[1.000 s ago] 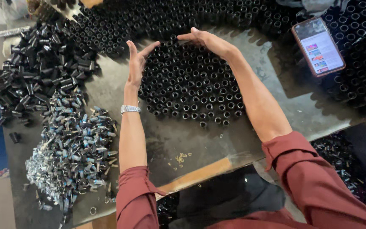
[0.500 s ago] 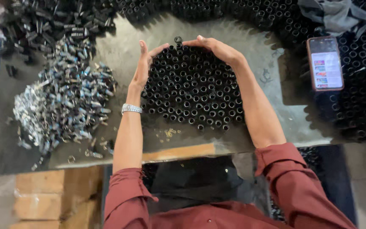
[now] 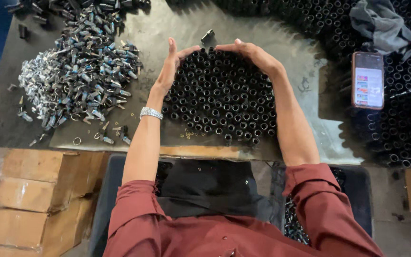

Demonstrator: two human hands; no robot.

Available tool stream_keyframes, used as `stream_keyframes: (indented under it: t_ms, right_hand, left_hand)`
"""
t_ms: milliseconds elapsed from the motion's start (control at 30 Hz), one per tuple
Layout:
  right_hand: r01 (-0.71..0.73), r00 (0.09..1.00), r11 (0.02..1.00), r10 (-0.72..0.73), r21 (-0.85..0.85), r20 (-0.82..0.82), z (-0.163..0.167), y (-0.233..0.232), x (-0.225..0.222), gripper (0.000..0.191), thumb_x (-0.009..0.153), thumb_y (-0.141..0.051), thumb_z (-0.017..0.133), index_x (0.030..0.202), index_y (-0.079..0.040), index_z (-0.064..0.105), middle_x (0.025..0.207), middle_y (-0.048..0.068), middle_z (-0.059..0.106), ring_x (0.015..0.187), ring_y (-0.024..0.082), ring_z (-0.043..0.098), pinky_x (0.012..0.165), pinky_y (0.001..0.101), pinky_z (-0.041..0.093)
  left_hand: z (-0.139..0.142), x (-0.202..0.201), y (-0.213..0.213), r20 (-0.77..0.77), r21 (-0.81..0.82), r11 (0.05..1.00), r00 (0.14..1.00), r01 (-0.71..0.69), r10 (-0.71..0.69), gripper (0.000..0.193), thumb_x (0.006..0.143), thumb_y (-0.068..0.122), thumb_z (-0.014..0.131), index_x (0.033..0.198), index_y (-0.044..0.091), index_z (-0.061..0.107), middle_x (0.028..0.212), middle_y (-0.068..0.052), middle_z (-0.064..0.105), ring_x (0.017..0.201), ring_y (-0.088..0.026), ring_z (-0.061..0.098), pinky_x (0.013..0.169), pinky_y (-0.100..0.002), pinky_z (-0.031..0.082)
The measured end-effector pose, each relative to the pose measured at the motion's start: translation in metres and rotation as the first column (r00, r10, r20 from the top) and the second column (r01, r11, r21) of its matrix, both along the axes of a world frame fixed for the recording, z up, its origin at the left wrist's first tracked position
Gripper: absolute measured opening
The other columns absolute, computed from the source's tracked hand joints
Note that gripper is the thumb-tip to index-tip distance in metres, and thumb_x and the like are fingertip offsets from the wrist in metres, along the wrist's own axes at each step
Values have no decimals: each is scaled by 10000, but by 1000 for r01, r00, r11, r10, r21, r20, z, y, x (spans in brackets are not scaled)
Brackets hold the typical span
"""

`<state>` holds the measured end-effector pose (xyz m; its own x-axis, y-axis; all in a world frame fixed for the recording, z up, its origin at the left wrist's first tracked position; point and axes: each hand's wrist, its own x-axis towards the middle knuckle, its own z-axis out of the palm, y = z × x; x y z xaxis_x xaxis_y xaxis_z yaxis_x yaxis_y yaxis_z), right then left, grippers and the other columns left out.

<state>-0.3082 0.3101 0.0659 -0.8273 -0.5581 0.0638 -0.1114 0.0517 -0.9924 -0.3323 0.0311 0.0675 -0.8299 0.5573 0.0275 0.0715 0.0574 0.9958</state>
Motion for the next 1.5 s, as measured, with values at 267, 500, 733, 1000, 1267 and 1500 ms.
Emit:
stream_keyframes:
  t_ms: [267, 500, 733, 1000, 1267, 1500]
  right_hand:
    - [-12, 996, 998, 17, -59, 82, 23, -9, 4, 643, 1098, -460, 256, 1487, -16, 511, 1565, 99, 506, 1483, 232, 416, 1249, 367, 269]
    - [322, 947, 918, -312, 230, -80, 63, -28, -25, 378, 1030, -162, 493, 1372, -78, 631, 1308, 118, 711, 1200, 267, 680, 1072, 446, 522]
    - [358, 565, 691, 375, 628, -735, 74, -90, -59, 588, 709, 26, 721, 1271, -144, 743, 1153, 197, 657, 1046, 407, 540, 959, 482, 451]
    - [190, 590, 727, 453, 660, -668, 51, -95, -91, 318, 802, -43, 741, 1103, -129, 791, 1060, 118, 690, 1104, 349, 591, 974, 435, 483]
    - [404, 806, 634, 94, 659, -584, 13, -48, -64, 245, 953, -249, 813, 1118, -71, 777, 1003, 125, 750, 899, 283, 731, 783, 449, 582]
    - [388, 737, 714, 139, 582, -661, -2, -21, -23, 150, 1063, -99, 737, 1172, -1, 765, 1083, 167, 750, 1027, 255, 717, 899, 380, 590]
  left_hand:
    - [14, 3, -8, 50, 94, 995, 999, 18, -23, 1169, 856, 879, 122, 1505, -25, 483, 1591, -167, 472, 1530, -276, 344, 1253, -406, 211]
    - [27, 9, -18, 62, 141, 990, 998, 13, -22, 1172, 861, 871, 123, 1493, -42, 496, 1567, -192, 502, 1519, -292, 376, 1256, -413, 219]
    - [36, 2, -29, 92, 295, 950, 993, -104, 80, 1074, 932, 803, 182, 1465, -76, 495, 1489, -222, 571, 1446, -293, 499, 1249, -412, 320]
    - [68, 67, -156, -293, 184, 977, 942, -111, 163, 909, 1070, 681, 161, 1379, -46, 611, 1146, -156, 729, 1053, -225, 701, 1007, -374, 557]
    - [21, 215, -226, -162, 157, 791, 775, -591, 611, 481, 1142, 355, 421, 1231, -13, 717, 1030, -115, 750, 910, -184, 684, 832, -311, 551]
    - [-14, 242, -231, -776, -378, 472, 551, -796, 307, 288, 1012, 99, 630, 1278, 138, 735, 1177, -86, 699, 1089, -313, 639, 971, -416, 529]
